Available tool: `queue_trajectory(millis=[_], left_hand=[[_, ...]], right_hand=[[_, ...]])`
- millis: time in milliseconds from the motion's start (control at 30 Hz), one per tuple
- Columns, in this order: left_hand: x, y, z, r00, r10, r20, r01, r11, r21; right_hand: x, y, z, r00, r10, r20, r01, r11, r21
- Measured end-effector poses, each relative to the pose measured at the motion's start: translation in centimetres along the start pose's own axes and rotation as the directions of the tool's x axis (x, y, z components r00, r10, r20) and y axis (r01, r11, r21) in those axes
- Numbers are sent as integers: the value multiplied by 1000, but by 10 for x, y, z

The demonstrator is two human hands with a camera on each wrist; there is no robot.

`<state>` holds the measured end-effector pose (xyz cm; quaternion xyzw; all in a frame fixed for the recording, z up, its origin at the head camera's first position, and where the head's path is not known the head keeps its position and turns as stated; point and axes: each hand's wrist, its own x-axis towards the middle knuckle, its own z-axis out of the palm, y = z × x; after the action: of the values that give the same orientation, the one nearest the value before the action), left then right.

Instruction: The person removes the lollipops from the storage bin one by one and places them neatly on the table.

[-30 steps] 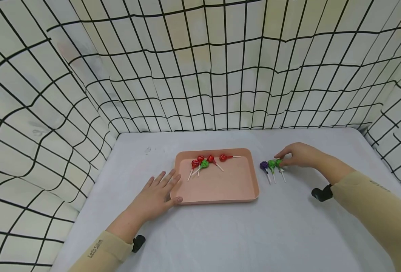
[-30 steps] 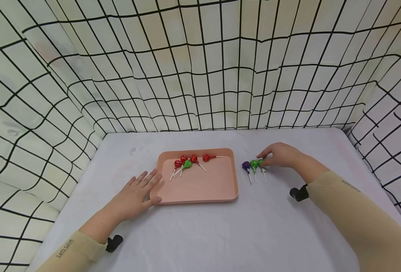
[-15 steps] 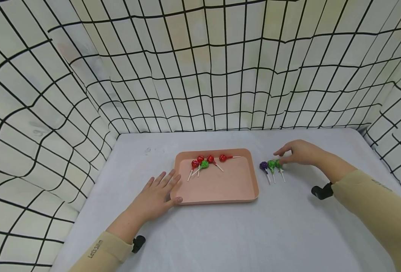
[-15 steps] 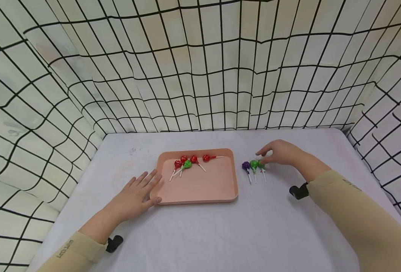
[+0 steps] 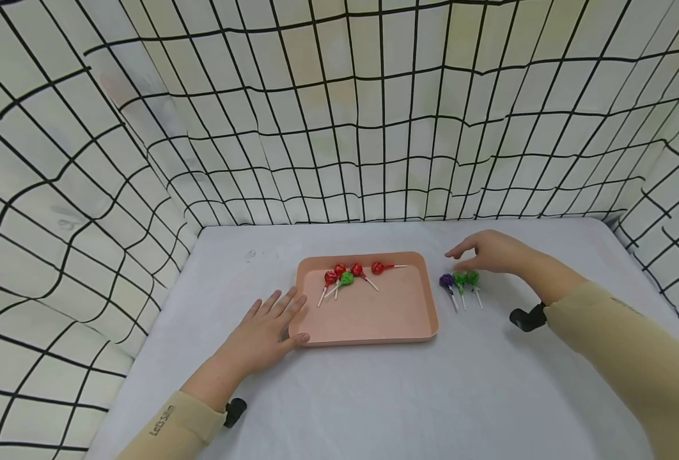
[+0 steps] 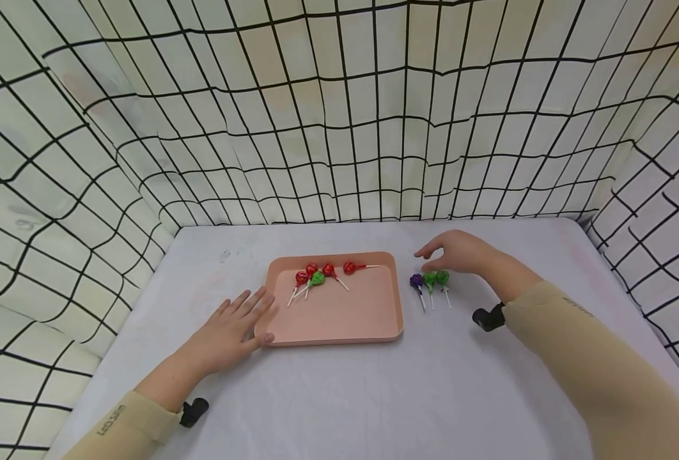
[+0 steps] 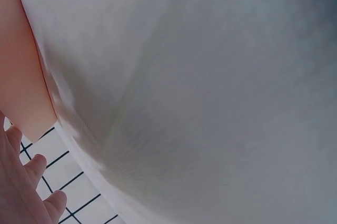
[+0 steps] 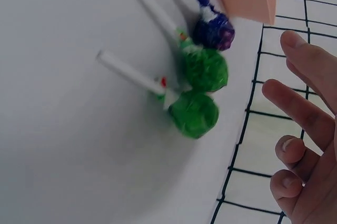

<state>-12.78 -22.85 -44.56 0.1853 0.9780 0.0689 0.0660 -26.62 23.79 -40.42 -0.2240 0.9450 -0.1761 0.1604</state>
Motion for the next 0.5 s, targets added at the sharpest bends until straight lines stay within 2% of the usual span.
queue_trajectory(millis=[300,500], left_hand=[[1,-1,2,1000,4,3,-4,1000,18],[1,-1,1,1000,2,3,-2,1000,22]], right_hand=[[18,-29,-1,999,-35,2,35,999,-5],[35,-55,2,998,-57,2,57,998,18]])
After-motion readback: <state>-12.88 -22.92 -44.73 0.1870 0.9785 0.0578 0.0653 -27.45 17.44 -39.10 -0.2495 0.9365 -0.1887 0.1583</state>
